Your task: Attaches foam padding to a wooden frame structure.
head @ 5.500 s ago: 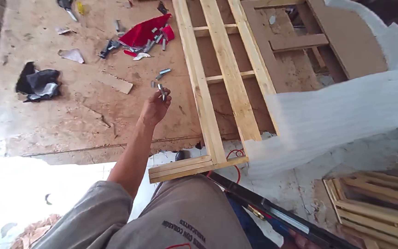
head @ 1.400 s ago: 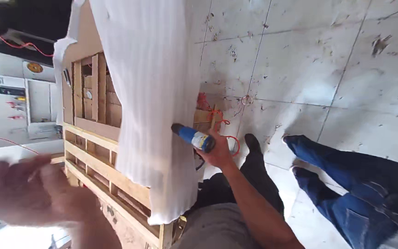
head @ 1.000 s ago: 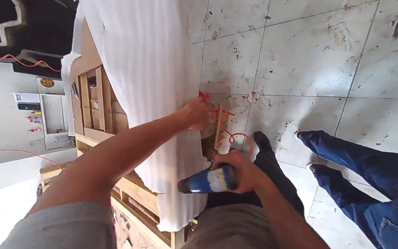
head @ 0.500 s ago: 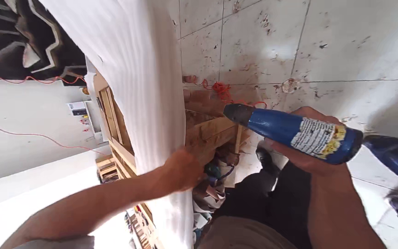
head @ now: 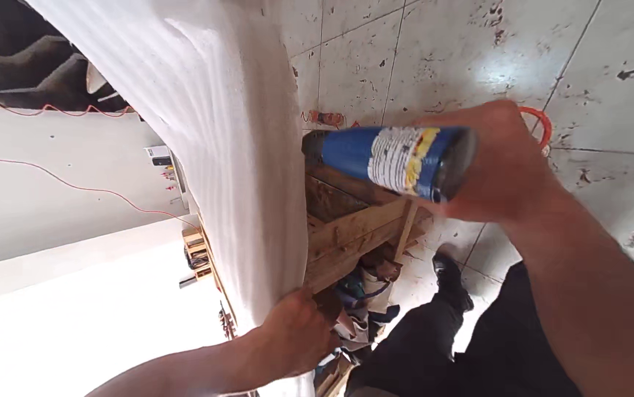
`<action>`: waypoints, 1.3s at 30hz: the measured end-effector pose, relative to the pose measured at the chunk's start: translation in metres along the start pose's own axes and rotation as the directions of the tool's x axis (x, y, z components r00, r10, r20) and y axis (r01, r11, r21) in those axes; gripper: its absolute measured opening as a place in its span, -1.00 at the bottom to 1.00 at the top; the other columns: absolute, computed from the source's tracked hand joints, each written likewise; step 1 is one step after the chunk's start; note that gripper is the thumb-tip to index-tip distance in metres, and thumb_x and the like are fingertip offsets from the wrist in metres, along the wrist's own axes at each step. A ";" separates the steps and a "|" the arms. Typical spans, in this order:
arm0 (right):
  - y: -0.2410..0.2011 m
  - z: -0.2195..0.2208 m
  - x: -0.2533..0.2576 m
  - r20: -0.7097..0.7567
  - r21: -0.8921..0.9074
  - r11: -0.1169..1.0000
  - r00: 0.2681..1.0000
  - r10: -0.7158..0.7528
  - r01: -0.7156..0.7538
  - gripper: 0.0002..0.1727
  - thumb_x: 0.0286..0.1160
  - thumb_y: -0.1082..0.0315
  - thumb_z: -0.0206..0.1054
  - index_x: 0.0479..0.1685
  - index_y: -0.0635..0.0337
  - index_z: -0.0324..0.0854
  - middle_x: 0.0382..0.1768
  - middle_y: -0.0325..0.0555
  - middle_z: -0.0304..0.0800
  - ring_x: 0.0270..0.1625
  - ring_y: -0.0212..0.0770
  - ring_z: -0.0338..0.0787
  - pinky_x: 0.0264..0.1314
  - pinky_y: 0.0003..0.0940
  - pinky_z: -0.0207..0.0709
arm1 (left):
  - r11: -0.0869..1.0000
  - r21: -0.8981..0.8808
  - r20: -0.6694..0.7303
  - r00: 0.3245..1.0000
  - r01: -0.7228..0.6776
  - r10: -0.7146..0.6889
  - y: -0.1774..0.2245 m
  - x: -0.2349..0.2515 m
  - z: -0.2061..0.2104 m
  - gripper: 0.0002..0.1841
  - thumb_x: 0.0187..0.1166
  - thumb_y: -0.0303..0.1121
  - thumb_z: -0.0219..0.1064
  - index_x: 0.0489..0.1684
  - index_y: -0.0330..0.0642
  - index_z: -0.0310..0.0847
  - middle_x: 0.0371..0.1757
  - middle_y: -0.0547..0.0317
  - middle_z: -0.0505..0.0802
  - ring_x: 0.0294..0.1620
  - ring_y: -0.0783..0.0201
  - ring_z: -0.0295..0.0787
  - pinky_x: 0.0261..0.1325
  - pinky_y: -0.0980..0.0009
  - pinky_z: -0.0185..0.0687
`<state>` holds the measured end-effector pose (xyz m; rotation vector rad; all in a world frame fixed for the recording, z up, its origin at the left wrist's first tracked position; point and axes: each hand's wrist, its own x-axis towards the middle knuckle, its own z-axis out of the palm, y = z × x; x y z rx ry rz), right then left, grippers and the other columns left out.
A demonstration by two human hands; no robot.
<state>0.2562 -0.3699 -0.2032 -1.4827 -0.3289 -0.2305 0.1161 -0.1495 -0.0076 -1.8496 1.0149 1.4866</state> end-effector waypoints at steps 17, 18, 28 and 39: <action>0.004 -0.016 0.070 0.170 -0.138 0.988 0.981 0.090 -0.067 -0.73 0.09 -0.02 0.42 -0.39 -0.08 0.66 -0.45 -0.40 0.67 -0.32 -0.52 0.70 -0.34 -0.35 0.50 | 0.997 -0.003 -0.185 0.980 -0.077 0.075 -0.004 0.005 0.020 -0.38 0.75 0.04 0.05 -0.82 -0.07 0.61 -0.80 0.20 0.62 -0.68 0.15 0.61 -0.22 0.15 0.61; 0.003 -0.015 0.066 0.170 -0.131 0.990 0.983 0.074 -0.052 -0.74 0.11 -0.01 0.42 -0.43 -0.05 0.66 -0.48 -0.37 0.67 -0.35 -0.49 0.70 -0.38 -0.33 0.48 | 0.997 -0.010 -0.183 0.980 -0.081 0.078 -0.004 0.005 0.019 -0.38 0.75 0.04 0.05 -0.82 -0.07 0.61 -0.79 0.20 0.62 -0.68 0.15 0.61 -0.20 0.14 0.62; 0.006 0.000 0.037 0.137 -0.040 0.999 0.990 -0.021 0.026 -0.79 0.09 0.00 0.43 -0.49 -0.12 0.67 -0.57 -0.53 0.65 -0.44 -0.76 0.62 -0.45 -0.68 0.40 | 0.989 -0.026 -0.131 0.981 -0.146 0.142 -0.010 0.006 0.019 -0.37 0.79 0.03 0.02 -0.76 -0.11 0.64 -0.76 0.16 0.65 -0.65 0.13 0.64 -0.26 0.14 0.59; -0.004 -0.007 0.046 0.169 -0.048 0.998 0.984 0.050 -0.042 -0.81 0.01 0.12 0.46 -0.42 -0.06 0.67 -0.46 -0.52 0.72 -0.35 -0.78 0.68 -0.31 -0.70 0.54 | 0.989 -0.021 -0.102 0.984 -0.148 0.145 -0.008 0.005 0.018 -0.41 0.80 -0.02 0.06 -0.68 -0.18 0.69 -0.68 0.08 0.73 -0.57 0.06 0.72 -0.11 0.05 0.65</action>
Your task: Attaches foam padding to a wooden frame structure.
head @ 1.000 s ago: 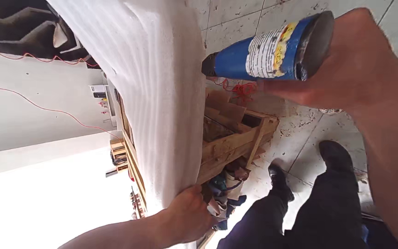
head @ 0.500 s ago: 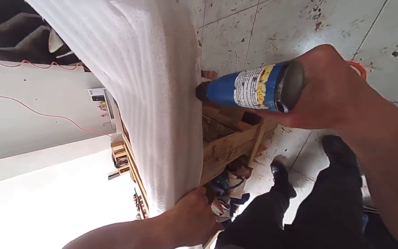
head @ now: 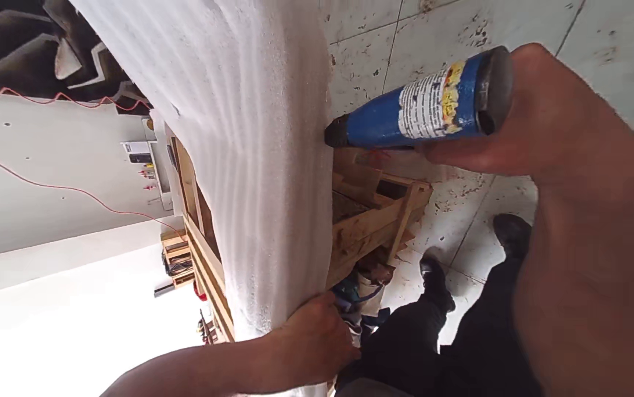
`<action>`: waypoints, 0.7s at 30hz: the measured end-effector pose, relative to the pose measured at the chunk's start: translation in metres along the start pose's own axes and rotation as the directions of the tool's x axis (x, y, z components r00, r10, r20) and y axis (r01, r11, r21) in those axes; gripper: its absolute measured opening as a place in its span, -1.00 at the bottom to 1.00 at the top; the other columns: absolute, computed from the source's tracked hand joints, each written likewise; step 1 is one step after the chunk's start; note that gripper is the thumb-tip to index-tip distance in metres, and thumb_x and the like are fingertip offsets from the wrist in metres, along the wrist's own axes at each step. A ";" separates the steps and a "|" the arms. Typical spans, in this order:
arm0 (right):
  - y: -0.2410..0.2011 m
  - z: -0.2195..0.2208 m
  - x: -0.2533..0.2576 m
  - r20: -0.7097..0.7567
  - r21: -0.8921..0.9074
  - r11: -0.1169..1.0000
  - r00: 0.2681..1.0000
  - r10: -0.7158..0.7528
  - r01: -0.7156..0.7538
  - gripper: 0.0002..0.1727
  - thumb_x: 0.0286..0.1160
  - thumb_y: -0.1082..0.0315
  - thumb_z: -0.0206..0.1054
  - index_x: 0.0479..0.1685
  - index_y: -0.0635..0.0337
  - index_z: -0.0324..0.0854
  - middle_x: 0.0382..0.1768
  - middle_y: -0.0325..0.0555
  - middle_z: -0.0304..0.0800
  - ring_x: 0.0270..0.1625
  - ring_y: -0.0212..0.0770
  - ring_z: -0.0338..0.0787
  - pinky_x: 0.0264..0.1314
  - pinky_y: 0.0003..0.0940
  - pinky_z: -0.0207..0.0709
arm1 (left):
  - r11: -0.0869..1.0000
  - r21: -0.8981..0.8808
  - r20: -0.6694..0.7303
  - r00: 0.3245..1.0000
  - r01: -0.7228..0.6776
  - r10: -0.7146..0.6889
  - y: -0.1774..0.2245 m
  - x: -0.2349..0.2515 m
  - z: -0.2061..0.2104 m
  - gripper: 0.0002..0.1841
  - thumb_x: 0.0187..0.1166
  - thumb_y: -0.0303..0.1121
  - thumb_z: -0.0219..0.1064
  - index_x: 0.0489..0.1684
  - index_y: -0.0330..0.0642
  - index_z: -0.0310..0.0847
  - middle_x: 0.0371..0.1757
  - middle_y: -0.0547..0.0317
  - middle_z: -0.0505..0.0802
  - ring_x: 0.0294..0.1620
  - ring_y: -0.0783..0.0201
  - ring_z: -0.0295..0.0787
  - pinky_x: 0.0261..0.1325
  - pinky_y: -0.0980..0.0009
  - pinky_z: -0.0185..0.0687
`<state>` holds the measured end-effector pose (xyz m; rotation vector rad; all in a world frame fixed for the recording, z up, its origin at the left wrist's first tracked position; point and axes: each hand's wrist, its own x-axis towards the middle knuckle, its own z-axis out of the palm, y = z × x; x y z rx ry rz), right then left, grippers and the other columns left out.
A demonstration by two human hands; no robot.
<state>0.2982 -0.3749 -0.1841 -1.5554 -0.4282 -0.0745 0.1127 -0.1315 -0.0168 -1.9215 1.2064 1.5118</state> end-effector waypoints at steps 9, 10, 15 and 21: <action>-0.011 0.029 -0.053 -0.095 0.079 0.997 0.995 -0.005 0.013 -0.81 -0.01 0.12 0.47 -0.44 -0.06 0.71 -0.51 -0.54 0.74 -0.41 -0.83 0.68 -0.40 -0.84 0.49 | 1.000 -0.016 0.196 0.981 0.014 -0.011 0.002 0.008 -0.010 -0.46 0.82 -0.07 0.05 -0.55 -0.23 0.71 -0.61 0.00 0.76 -0.50 -0.01 0.74 0.07 -0.06 0.62; -0.011 0.032 -0.054 -0.098 0.070 0.997 0.995 -0.011 0.018 -0.83 0.00 0.13 0.47 -0.44 -0.06 0.70 -0.52 -0.53 0.73 -0.42 -0.82 0.67 -0.41 -0.83 0.49 | 1.000 -0.009 0.191 0.981 0.020 -0.018 0.003 0.008 -0.009 -0.44 0.82 -0.06 0.04 -0.56 -0.23 0.70 -0.61 0.00 0.75 -0.50 -0.01 0.74 0.07 -0.06 0.62; -0.014 0.044 -0.053 -0.093 -0.001 1.000 0.995 0.020 -0.020 -0.82 -0.01 0.13 0.46 -0.45 -0.03 0.71 -0.55 -0.36 0.73 -0.47 -0.56 0.71 -0.49 -0.54 0.47 | 0.999 0.018 0.158 0.986 0.049 -0.051 0.006 0.007 -0.006 -0.44 0.80 -0.05 0.07 -0.58 -0.25 0.71 -0.63 -0.01 0.75 -0.54 -0.02 0.74 0.11 -0.08 0.64; -0.009 0.063 -0.077 -0.094 0.011 1.000 0.995 -0.021 0.022 -0.70 -0.04 0.00 0.46 -0.35 -0.06 0.80 -0.48 -0.39 0.80 -0.40 -0.53 0.78 -0.44 -0.41 0.62 | 0.997 0.073 0.122 0.992 0.029 -0.038 0.008 0.007 -0.001 -0.40 0.83 -0.02 0.01 -0.64 -0.21 0.67 -0.68 0.05 0.71 -0.57 0.03 0.70 0.06 -0.04 0.64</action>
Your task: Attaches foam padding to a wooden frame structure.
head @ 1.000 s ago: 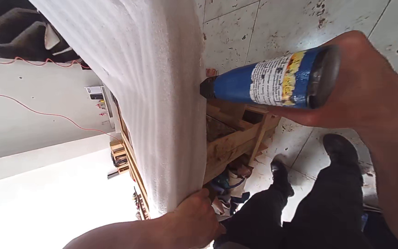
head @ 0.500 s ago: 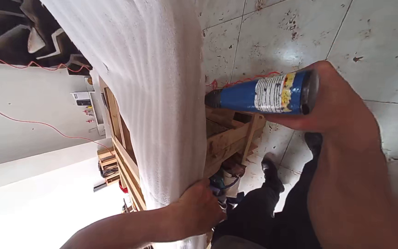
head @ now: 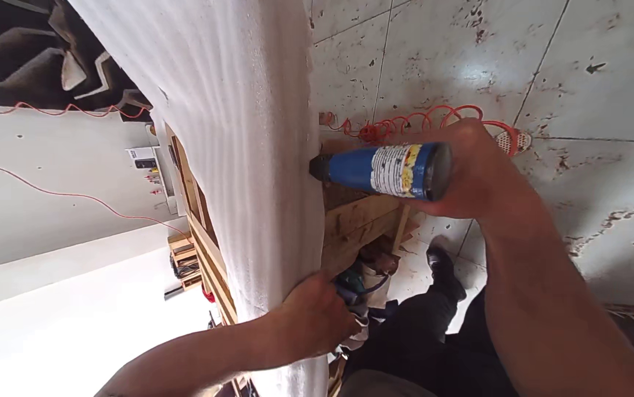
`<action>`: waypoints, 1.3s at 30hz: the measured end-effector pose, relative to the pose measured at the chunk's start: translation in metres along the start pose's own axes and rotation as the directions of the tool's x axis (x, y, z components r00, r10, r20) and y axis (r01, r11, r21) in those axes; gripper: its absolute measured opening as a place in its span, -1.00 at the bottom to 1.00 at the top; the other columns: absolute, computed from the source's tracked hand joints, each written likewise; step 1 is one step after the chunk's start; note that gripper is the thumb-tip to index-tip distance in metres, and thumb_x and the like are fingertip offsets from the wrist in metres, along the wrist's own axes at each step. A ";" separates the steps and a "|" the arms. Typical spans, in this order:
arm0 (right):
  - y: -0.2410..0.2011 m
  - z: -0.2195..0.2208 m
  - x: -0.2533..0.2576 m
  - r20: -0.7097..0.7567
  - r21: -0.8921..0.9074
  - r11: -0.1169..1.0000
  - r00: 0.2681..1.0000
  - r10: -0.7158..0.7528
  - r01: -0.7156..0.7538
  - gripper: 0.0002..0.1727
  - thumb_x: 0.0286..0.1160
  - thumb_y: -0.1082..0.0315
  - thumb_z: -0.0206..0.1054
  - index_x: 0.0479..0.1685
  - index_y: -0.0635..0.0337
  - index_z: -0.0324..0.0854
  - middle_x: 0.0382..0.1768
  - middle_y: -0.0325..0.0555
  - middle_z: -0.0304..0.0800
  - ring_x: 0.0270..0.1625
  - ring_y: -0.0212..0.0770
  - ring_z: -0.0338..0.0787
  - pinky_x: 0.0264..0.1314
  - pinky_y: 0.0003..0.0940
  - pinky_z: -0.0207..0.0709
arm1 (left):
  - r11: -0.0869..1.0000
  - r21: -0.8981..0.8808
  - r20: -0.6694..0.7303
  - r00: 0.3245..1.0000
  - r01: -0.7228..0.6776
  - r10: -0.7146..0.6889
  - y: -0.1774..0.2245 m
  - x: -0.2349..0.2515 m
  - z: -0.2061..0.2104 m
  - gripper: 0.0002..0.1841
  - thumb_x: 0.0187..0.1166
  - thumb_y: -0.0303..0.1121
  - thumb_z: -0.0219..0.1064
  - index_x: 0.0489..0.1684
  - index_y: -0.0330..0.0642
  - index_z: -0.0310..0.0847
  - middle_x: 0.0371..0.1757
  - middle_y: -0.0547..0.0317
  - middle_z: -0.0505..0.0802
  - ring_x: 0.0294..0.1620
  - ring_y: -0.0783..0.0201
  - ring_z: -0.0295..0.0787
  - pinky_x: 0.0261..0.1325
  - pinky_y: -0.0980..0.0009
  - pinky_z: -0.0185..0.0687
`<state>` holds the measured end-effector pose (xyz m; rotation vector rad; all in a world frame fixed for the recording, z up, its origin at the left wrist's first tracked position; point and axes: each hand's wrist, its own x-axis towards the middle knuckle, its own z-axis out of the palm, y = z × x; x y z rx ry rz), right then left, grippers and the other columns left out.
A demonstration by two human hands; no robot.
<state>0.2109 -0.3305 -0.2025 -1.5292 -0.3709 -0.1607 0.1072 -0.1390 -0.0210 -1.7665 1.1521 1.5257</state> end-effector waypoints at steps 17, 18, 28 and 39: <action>-0.027 0.028 -0.058 -0.018 -0.045 0.999 0.999 -0.028 0.027 -0.67 0.03 0.02 0.35 -0.33 -0.02 0.86 -0.53 -0.34 0.79 -0.48 -0.42 0.74 -0.54 -0.25 0.54 | 1.000 -0.014 -0.042 0.999 0.011 -0.011 0.011 -0.001 0.020 -0.34 0.83 0.08 -0.07 -0.65 -0.18 0.63 -0.65 0.07 0.71 -0.51 0.03 0.72 -0.08 0.03 0.61; -0.030 0.030 -0.064 -0.022 -0.035 0.999 1.000 -0.018 0.018 -0.65 0.05 0.03 0.34 -0.29 -0.02 0.88 -0.50 -0.34 0.82 -0.46 -0.43 0.76 -0.51 -0.26 0.56 | 1.000 -0.031 -0.041 0.999 0.001 -0.002 0.013 -0.001 0.023 -0.34 0.83 0.08 -0.06 -0.65 -0.18 0.63 -0.65 0.06 0.71 -0.52 0.03 0.72 -0.13 0.04 0.61; -0.042 0.047 -0.099 0.002 -0.047 0.999 1.000 -0.006 0.006 -0.63 0.03 0.05 0.30 -0.28 0.00 0.89 -0.49 -0.33 0.84 -0.44 -0.38 0.78 -0.49 -0.23 0.55 | 0.988 -0.150 0.065 0.997 -0.022 0.032 0.037 -0.003 0.047 -0.31 0.85 0.10 -0.09 -0.60 -0.26 0.64 -0.64 -0.02 0.70 -0.49 -0.04 0.72 -0.11 0.00 0.59; -0.049 0.078 -0.150 -0.024 0.003 1.000 1.000 0.000 0.000 -0.57 0.16 -0.03 0.30 -0.18 0.03 0.90 -0.44 -0.25 0.86 -0.40 -0.30 0.80 -0.46 -0.19 0.57 | 0.999 -0.043 -0.026 0.999 -0.023 0.022 0.060 -0.004 0.077 -0.34 0.83 0.09 -0.06 -0.57 -0.23 0.68 -0.65 0.03 0.72 -0.52 0.02 0.74 -0.18 0.08 0.62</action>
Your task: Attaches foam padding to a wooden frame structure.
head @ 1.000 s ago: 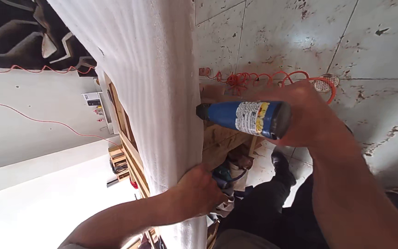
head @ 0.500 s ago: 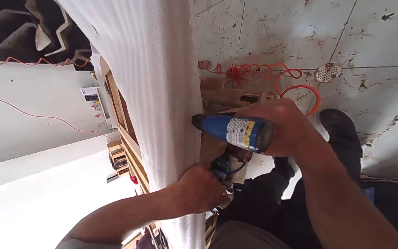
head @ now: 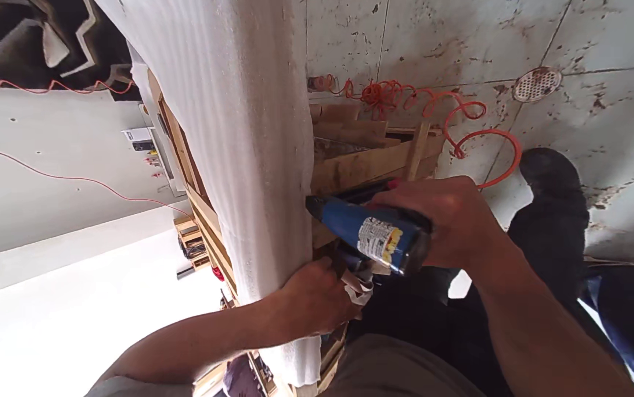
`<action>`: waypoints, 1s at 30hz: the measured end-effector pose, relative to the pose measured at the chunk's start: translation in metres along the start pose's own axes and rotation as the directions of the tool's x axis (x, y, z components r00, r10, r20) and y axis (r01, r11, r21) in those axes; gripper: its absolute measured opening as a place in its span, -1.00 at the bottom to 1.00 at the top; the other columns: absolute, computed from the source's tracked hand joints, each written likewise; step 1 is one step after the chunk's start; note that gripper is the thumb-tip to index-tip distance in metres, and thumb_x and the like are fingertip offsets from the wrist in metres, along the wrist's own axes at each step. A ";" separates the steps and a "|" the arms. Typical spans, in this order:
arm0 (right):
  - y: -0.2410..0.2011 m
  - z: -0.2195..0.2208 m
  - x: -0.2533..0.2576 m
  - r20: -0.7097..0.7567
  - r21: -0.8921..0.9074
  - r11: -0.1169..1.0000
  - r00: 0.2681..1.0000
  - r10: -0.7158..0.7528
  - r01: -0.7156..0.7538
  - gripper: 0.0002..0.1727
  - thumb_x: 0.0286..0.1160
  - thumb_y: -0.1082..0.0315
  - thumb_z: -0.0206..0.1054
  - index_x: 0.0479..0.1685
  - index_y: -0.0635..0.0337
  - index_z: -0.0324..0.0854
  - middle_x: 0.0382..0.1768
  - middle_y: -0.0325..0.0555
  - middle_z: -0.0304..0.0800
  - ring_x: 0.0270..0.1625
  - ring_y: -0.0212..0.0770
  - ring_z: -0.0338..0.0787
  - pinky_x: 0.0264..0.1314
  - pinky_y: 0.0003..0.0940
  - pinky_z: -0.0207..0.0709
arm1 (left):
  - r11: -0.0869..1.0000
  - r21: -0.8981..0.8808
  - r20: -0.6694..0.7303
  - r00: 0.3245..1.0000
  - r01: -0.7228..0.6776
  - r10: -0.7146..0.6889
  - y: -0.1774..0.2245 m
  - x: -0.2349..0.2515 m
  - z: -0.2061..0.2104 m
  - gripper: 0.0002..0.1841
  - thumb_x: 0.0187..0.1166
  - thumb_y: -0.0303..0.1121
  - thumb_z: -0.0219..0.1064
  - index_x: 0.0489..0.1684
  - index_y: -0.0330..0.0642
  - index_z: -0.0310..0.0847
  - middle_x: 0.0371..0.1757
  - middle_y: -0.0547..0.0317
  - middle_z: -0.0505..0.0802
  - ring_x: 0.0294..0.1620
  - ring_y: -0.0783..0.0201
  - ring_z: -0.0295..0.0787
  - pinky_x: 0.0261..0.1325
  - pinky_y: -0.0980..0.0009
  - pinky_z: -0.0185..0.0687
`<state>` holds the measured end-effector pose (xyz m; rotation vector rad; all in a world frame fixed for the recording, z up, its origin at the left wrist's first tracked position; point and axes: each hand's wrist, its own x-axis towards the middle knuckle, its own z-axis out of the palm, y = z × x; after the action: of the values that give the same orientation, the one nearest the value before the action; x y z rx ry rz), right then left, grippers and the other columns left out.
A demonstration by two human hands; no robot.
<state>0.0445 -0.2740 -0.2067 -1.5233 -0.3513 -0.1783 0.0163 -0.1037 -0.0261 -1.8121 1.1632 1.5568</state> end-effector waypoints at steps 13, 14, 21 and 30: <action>-0.019 0.021 -0.053 -0.024 0.032 0.999 1.000 0.004 -0.003 -0.66 0.16 0.03 0.32 -0.25 -0.02 0.89 -0.44 -0.36 0.85 -0.37 -0.46 0.78 -0.43 -0.33 0.61 | 0.999 0.015 0.102 0.994 -0.029 0.028 0.036 -0.005 0.044 -0.35 0.85 0.05 -0.05 -0.53 -0.26 0.68 -0.66 0.01 0.71 -0.52 0.01 0.73 -0.14 0.05 0.62; -0.022 0.022 -0.058 -0.022 0.038 0.999 1.000 0.010 -0.009 -0.66 0.15 0.03 0.32 -0.24 -0.03 0.89 -0.43 -0.38 0.84 -0.37 -0.48 0.77 -0.42 -0.34 0.61 | 0.999 0.022 0.097 0.995 -0.030 0.028 0.038 -0.005 0.046 -0.35 0.85 0.06 -0.06 -0.54 -0.25 0.67 -0.67 0.02 0.70 -0.54 0.01 0.73 -0.15 0.06 0.62; -0.032 0.043 -0.064 0.010 0.001 1.000 1.000 -0.028 0.028 -0.66 0.10 0.02 0.31 -0.30 -0.01 0.87 -0.50 -0.35 0.81 -0.45 -0.41 0.75 -0.52 -0.28 0.52 | 0.994 0.109 0.019 1.000 -0.015 0.013 0.043 -0.008 0.052 -0.38 0.83 0.04 -0.03 -0.58 -0.21 0.67 -0.73 0.07 0.65 -0.64 0.06 0.66 -0.33 0.13 0.56; -0.042 0.045 -0.104 0.010 0.033 0.999 1.000 0.005 -0.005 -0.63 0.28 -0.01 0.32 -0.17 0.01 0.88 -0.43 -0.28 0.85 -0.36 -0.42 0.78 -0.41 -0.33 0.59 | 0.998 0.067 0.057 0.998 -0.003 -0.001 0.067 -0.013 0.087 -0.43 0.84 -0.05 0.01 -0.51 -0.26 0.69 -0.66 0.03 0.71 -0.55 0.04 0.73 -0.21 0.11 0.63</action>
<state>-0.0721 -0.2416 -0.2008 -1.4924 -0.3569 -0.1606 -0.0876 -0.0649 -0.0231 -1.7137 1.1758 1.5415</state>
